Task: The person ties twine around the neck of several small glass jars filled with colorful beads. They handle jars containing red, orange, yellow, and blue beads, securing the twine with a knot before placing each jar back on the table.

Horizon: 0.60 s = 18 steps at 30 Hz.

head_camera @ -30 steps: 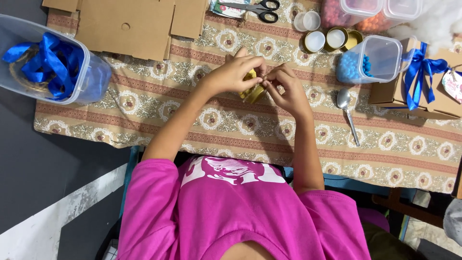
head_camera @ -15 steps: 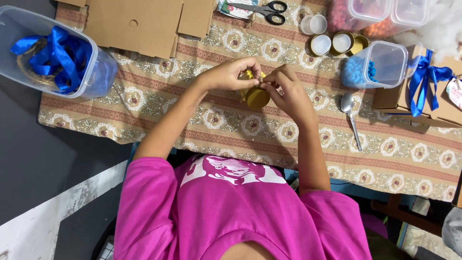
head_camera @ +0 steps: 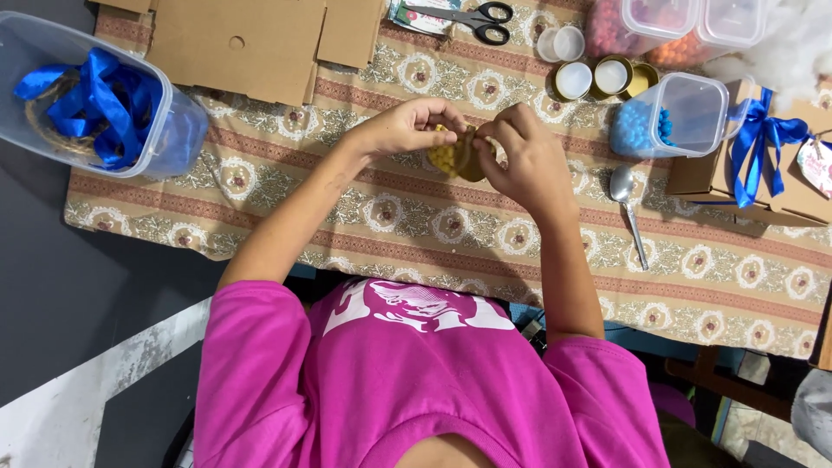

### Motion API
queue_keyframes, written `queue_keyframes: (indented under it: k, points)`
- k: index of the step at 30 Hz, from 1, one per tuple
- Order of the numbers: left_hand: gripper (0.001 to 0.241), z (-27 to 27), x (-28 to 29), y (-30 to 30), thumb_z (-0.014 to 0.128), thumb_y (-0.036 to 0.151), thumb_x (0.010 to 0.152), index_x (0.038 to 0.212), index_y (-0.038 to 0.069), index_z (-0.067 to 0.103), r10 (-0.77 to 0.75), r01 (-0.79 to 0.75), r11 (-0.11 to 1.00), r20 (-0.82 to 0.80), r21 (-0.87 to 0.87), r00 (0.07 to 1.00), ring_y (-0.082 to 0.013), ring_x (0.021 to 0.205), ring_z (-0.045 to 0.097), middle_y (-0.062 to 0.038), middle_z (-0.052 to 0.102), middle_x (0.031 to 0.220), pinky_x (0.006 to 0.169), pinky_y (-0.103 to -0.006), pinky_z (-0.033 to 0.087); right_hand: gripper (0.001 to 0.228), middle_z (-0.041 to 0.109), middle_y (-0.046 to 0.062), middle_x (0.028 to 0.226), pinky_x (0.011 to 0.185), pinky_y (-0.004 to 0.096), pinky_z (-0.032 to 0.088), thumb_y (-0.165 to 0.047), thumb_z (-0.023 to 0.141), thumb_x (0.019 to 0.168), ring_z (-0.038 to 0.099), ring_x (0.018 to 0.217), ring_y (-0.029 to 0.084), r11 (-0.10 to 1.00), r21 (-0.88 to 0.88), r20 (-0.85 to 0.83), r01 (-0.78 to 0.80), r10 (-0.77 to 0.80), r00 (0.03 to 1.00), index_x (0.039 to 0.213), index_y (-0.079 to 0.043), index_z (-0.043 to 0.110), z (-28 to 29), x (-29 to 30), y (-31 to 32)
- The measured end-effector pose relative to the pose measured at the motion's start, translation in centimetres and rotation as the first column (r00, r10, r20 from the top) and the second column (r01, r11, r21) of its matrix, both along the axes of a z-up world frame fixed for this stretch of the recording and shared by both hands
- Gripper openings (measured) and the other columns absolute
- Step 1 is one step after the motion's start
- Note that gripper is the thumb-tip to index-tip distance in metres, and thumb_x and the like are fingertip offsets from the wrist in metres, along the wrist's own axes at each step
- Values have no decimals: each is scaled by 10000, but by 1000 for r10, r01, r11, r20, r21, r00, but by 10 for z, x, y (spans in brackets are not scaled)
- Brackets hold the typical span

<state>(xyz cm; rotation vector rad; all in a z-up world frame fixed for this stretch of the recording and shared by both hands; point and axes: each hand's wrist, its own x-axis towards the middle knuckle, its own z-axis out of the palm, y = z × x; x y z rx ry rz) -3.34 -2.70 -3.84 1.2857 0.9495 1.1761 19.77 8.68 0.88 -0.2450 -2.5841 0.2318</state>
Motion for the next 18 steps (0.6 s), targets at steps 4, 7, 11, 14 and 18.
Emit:
queue_keyframes:
  k: [4, 7, 11, 14, 18]
  points:
    - [261, 17, -1, -5, 645, 211, 1024, 1262, 116, 597, -35, 40, 998, -123, 44, 992, -39, 1067, 591, -5, 703, 1199, 821, -179, 391, 93, 563, 42, 952, 701, 341, 551, -121, 752, 890, 635, 828, 249, 999, 25, 12, 48, -49, 999, 936, -134, 673, -1, -1, 2]
    - [272, 20, 6, -6, 631, 208, 1018, 1257, 86, 589, -19, 28, 999, -234, 33, 972, -301, 1114, 590, -150, 675, 1193, 912, -415, 470, 110, 550, 77, 963, 703, 369, 551, -57, 704, 867, 636, 840, 293, 999, -1, -2, 36, -36, 999, 938, -98, 631, 12, -2, 4]
    - [406, -11, 16, 2, 725, 332, 957, 1274, 132, 567, 168, -65, 980, -601, 189, 781, -387, 1187, 409, -144, 500, 1309, 928, -551, 454, 161, 515, 99, 981, 768, 385, 510, -35, 693, 836, 556, 897, 314, 999, 49, -26, 4, -3, 1000, 901, -83, 554, 13, -3, 7]
    - [472, 4, 24, 3, 764, 315, 880, 1246, 151, 516, 199, -105, 980, -753, 171, 627, -329, 1235, 287, -90, 342, 1361, 943, -561, 456, 176, 550, 92, 1045, 844, 370, 517, -127, 727, 895, 505, 990, 287, 997, 48, 72, 60, -63, 995, 934, -63, 568, 5, 3, 11]
    - [601, -1, 20, 11, 784, 385, 825, 1275, 173, 446, 121, -157, 987, -809, 36, 575, -336, 1309, 204, -67, 181, 1448, 967, -713, 431, 162, 575, 110, 1105, 982, 451, 504, -126, 695, 938, 465, 1061, 285, 991, 25, 173, 130, -132, 976, 956, -24, 570, -1, 17, 17]
